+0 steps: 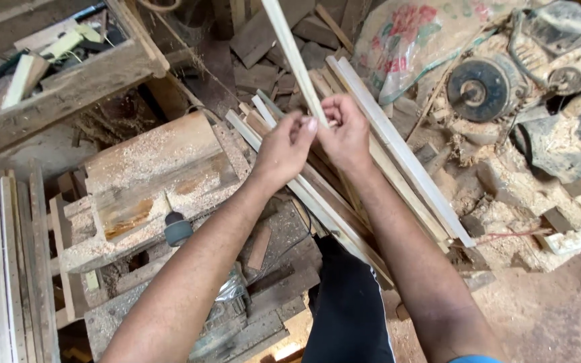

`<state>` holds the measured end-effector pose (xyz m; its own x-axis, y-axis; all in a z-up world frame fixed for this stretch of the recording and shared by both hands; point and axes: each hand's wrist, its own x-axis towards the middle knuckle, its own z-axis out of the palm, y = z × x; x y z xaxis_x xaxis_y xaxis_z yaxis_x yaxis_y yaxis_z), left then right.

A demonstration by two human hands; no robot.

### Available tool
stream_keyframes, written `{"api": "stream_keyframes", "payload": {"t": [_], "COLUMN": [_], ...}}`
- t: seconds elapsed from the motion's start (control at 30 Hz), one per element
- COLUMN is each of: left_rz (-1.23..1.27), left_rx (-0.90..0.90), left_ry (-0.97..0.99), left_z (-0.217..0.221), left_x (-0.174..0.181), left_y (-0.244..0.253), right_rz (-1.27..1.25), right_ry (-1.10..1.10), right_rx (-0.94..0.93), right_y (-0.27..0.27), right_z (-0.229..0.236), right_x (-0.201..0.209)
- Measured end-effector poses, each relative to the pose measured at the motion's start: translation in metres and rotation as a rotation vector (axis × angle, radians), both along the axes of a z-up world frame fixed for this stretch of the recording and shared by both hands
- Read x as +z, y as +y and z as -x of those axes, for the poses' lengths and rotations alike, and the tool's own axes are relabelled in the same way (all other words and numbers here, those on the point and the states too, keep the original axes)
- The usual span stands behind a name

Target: Drilling holes into wooden strips using a stationary drill press

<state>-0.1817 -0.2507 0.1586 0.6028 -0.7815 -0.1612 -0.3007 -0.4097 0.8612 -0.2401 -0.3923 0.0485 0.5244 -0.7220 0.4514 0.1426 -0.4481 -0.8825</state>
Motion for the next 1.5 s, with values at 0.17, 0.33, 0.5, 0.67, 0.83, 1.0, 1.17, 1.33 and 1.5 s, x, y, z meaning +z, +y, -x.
{"api": "stream_keyframes", "payload": {"t": [0.17, 0.33, 0.5, 0.67, 0.83, 1.0, 1.17, 1.33, 1.5], "left_rz": [0.343, 0.572, 0.510, -0.066, -0.039, -0.215, 0.017, 0.044, 0.058], "left_rx": [0.206, 0.383, 0.491, 0.323, 0.241, 0.217, 0.258, 0.312, 0.410], "left_ry": [0.043, 0.158, 0.459, -0.091, -0.932, -0.820, -0.737, -0.787, -0.790], "left_z": [-0.042, -0.056, -0.044, -0.083, -0.132, -0.188, -0.196, -0.197, -0.199], "left_x": [-0.057, -0.021, -0.012, -0.048, -0.050, -0.124, -0.170, -0.190, -0.200], "left_y": [-0.036, -0.030, 0.024, 0.096, 0.202, 0.276, 0.287, 0.283, 0.292], "right_rz": [0.055, 0.112, 0.317, 0.438, 0.458, 0.585, 0.617, 0.570, 0.559], "right_ry": [0.062, 0.075, 0.102, 0.122, 0.160, 0.259, 0.301, 0.362, 0.397], "right_rx": [-0.017, -0.068, 0.028, 0.249, 0.373, 0.393, 0.464, 0.439, 0.488], "right_y": [0.021, 0.022, 0.032, 0.058, 0.085, 0.107, 0.127, 0.122, 0.139], "right_z": [0.001, 0.018, 0.015, -0.019, -0.060, -0.091, -0.128, -0.138, -0.143], "right_x": [0.001, -0.021, 0.008, -0.001, -0.027, -0.031, -0.056, -0.081, -0.064]}}
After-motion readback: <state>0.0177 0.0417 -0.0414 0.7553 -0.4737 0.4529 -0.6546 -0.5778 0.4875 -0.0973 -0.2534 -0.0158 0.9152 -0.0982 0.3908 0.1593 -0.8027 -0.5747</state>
